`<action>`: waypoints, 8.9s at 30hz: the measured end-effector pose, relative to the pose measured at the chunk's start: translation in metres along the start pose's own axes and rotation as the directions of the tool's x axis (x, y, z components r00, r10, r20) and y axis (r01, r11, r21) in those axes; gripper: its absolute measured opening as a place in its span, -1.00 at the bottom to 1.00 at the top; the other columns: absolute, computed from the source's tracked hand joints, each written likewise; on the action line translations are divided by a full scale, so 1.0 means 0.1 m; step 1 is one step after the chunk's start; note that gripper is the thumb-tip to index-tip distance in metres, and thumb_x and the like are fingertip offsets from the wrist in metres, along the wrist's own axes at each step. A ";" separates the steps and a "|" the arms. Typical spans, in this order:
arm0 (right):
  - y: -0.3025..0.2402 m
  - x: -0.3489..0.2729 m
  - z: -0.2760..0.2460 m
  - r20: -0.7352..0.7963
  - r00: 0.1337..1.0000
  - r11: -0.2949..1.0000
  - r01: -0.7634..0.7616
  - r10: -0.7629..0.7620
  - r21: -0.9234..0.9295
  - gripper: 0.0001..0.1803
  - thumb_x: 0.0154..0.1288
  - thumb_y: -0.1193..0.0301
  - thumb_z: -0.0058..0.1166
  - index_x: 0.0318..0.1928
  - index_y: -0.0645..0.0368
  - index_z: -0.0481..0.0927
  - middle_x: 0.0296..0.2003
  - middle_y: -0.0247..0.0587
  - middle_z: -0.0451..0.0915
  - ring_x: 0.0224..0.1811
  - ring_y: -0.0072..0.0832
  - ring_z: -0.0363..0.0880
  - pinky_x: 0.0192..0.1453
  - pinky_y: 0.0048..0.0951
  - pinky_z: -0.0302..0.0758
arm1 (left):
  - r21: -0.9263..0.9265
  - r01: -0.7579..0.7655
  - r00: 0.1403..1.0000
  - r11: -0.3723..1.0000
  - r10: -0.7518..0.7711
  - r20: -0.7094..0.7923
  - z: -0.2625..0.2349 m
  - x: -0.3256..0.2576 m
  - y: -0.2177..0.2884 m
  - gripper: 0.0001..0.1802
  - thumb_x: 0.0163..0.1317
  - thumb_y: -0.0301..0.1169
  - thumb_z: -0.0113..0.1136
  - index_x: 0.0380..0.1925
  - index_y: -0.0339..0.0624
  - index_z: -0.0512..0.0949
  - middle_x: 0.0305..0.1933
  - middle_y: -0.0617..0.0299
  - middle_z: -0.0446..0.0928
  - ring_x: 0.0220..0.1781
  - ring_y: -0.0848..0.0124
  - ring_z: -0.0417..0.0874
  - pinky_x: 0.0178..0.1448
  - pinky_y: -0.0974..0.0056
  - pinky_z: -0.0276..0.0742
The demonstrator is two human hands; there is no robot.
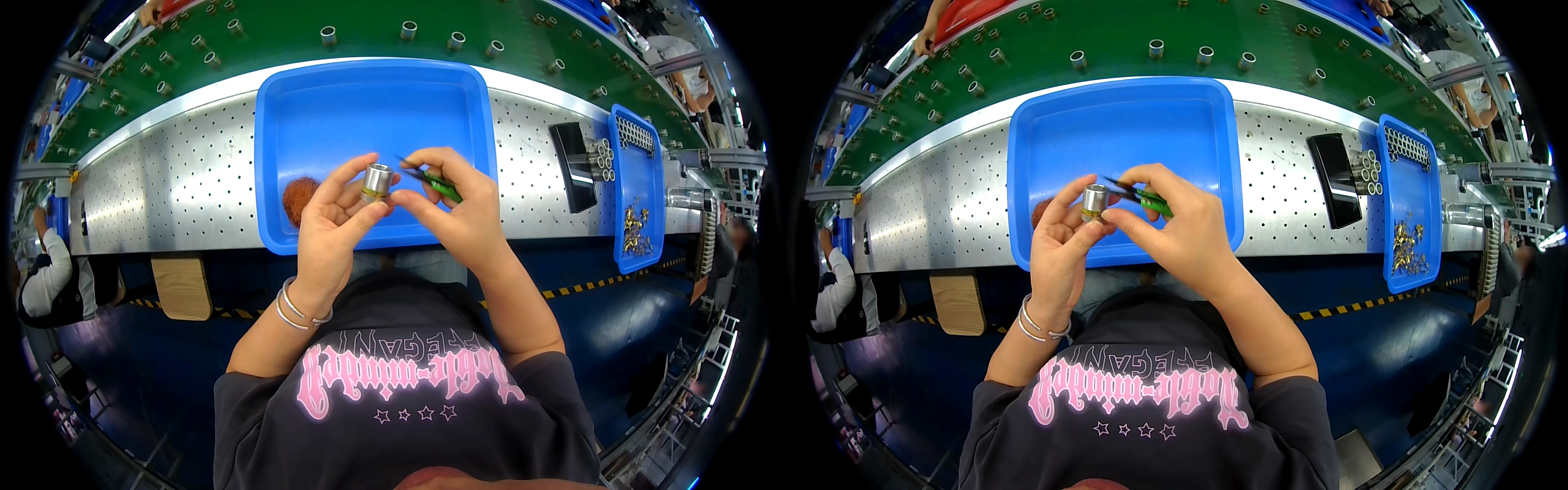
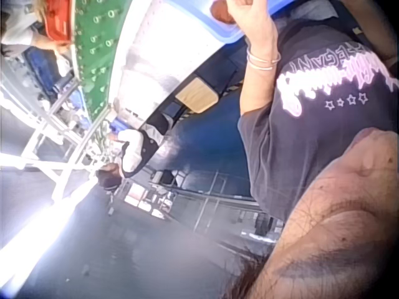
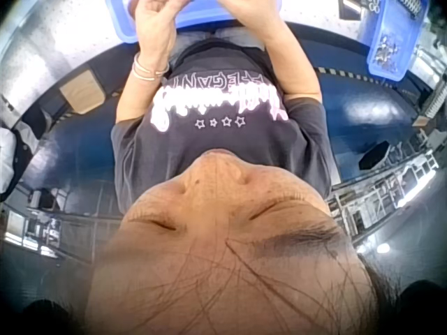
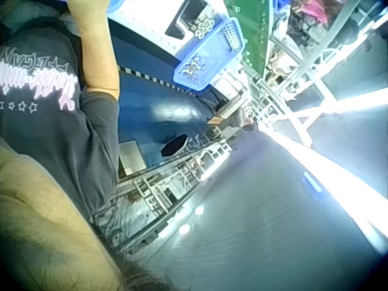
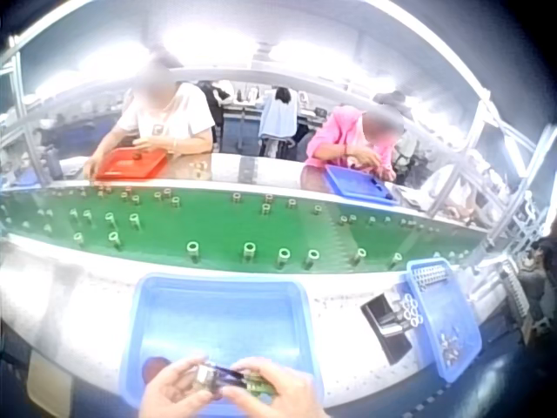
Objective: The person uses a green-handled tool to scrape the interior of small cylindrical metal parts. They pick up each part from a blue tray, perform the cleaning action, and place the part onto a green conveyor belt. The process is repeated for multiple parts in a continuous assembly line setting.
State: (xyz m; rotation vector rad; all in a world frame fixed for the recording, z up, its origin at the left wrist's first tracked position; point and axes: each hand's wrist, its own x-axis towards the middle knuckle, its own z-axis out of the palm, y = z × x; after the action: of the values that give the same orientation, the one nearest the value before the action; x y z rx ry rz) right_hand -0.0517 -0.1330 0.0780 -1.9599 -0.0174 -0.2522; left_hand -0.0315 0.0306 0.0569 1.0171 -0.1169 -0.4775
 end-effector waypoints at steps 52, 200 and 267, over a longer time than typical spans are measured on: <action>0.21 1.07 0.42 0.185 0.958 0.906 0.271 -0.221 -0.325 -0.65 0.05 0.54 0.13 -0.08 0.09 0.52 -0.27 -0.18 0.60 -0.26 -0.27 0.62 -0.23 -0.40 0.55 | 0.838 -0.519 0.855 0.168 0.111 0.507 -0.78 1.40 0.70 -0.62 -0.04 -0.61 0.23 -0.13 -0.15 0.55 -0.21 0.10 0.59 -0.17 0.21 0.62 -0.08 0.27 0.53; -0.14 0.29 0.24 0.208 0.970 0.920 -0.195 0.129 0.340 -0.82 0.27 0.41 0.06 -0.22 0.27 0.54 -0.47 -0.40 0.50 -0.42 -0.72 0.39 -0.34 -0.63 0.33 | 0.226 0.084 0.958 0.971 -0.141 0.251 -0.38 0.35 0.42 -0.60 0.29 -0.36 0.05 0.09 -0.30 0.35 -0.30 0.14 0.54 -0.36 0.44 0.59 -0.28 0.42 0.56; -0.26 0.01 0.22 0.050 0.994 0.993 -0.100 0.097 0.060 -0.87 0.20 0.43 0.14 -0.31 0.24 0.54 -0.49 -0.43 0.50 -0.52 -0.75 0.29 -0.51 -0.64 0.21 | 0.467 -0.263 0.965 0.844 0.232 0.122 -0.26 -0.02 0.18 -0.53 0.00 -0.63 0.27 -0.01 -0.31 0.45 -0.09 0.11 0.50 -0.11 0.42 0.58 -0.01 0.36 0.54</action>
State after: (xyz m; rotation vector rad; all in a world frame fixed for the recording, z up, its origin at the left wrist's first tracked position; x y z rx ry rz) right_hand -0.0502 -0.1030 0.0936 -1.8982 0.0404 -0.1393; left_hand -0.0194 0.0594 0.0587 1.4544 -0.4358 -0.2415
